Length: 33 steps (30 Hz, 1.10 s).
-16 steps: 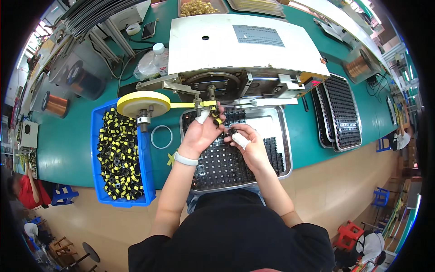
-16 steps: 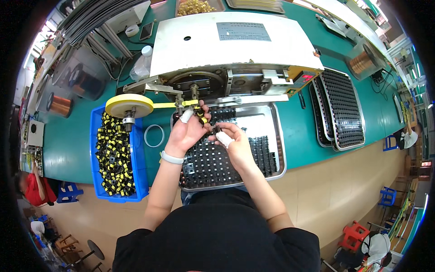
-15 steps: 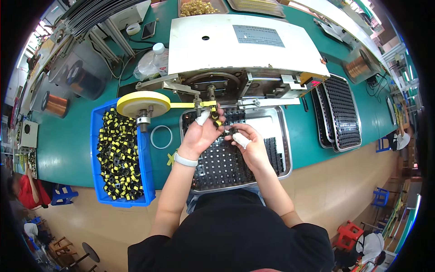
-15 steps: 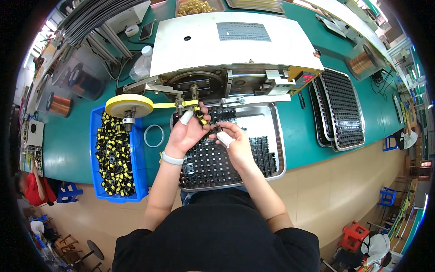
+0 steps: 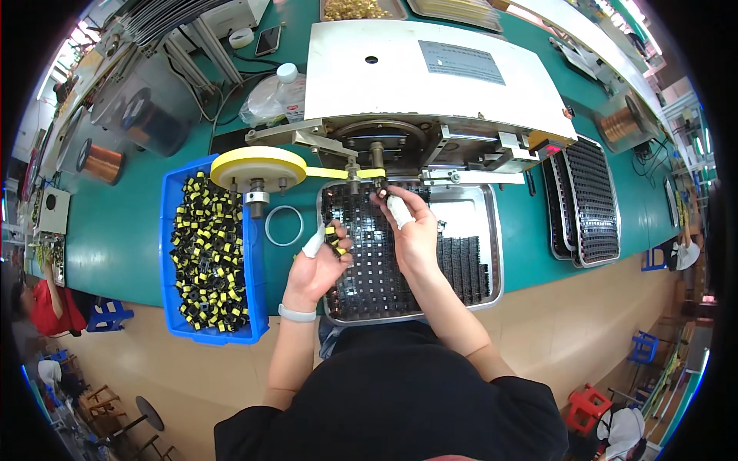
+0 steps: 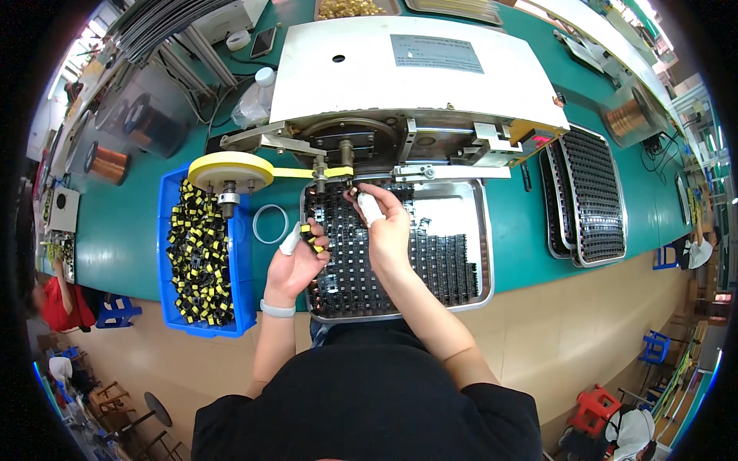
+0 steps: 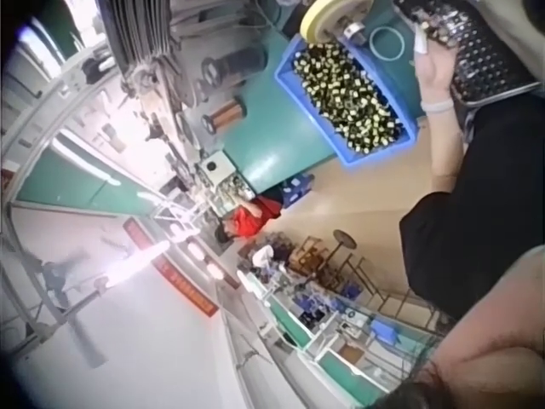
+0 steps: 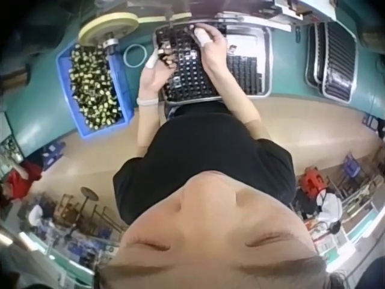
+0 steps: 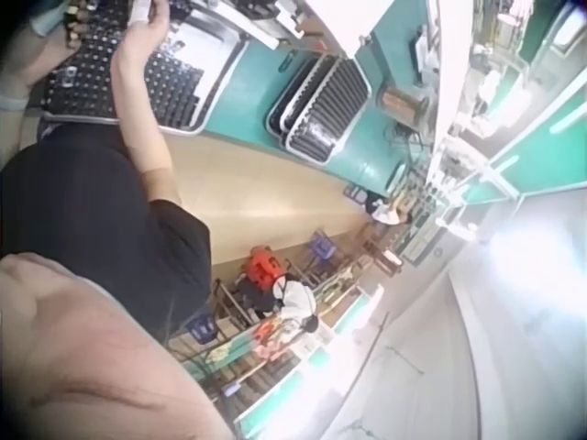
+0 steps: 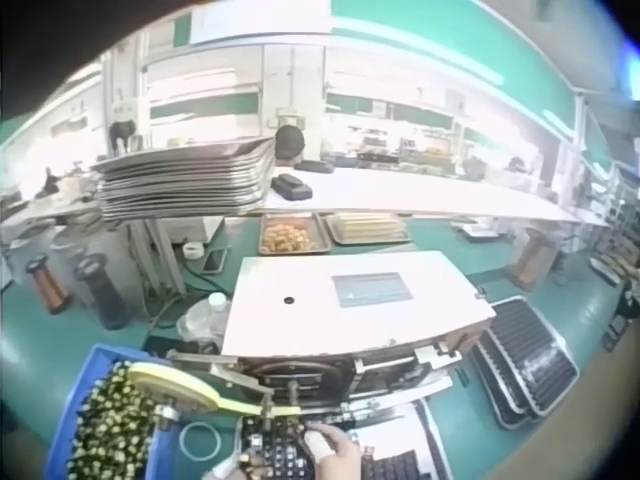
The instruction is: The person picks up transformers from a tray, places them into a machine for taping, and then returns the taped transformers to the tray. After repeating this process, the person moves a handful of taped transformers from the tray into a blue bin.
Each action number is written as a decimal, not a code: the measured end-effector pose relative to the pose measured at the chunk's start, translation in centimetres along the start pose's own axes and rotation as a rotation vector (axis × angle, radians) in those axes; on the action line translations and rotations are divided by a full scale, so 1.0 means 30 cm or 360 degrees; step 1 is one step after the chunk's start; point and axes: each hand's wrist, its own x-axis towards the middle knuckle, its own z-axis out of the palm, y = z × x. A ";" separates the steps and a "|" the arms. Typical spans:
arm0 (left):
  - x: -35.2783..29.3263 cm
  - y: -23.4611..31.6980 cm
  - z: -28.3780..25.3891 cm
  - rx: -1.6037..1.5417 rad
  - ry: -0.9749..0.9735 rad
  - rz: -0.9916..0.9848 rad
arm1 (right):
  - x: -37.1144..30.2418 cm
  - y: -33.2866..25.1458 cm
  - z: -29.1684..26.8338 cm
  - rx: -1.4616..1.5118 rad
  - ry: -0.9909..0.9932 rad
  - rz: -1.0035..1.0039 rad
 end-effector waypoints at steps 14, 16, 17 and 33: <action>-0.029 0.024 0.006 0.0085 0.0061 0.0115 | 0.016 0.072 0.084 -0.0461 0.0227 -0.0430; -0.028 0.023 0.007 0.0078 0.0056 0.0118 | 0.025 0.069 0.087 -0.0607 0.0252 -0.0476; -0.027 0.023 0.008 0.0074 0.0052 0.0119 | 0.026 0.069 0.088 -0.0660 0.0269 -0.0506; 0.125 0.030 0.045 0.0019 0.0168 -0.0070 | 0.206 -0.056 -0.353 -0.2302 -0.0037 -0.0225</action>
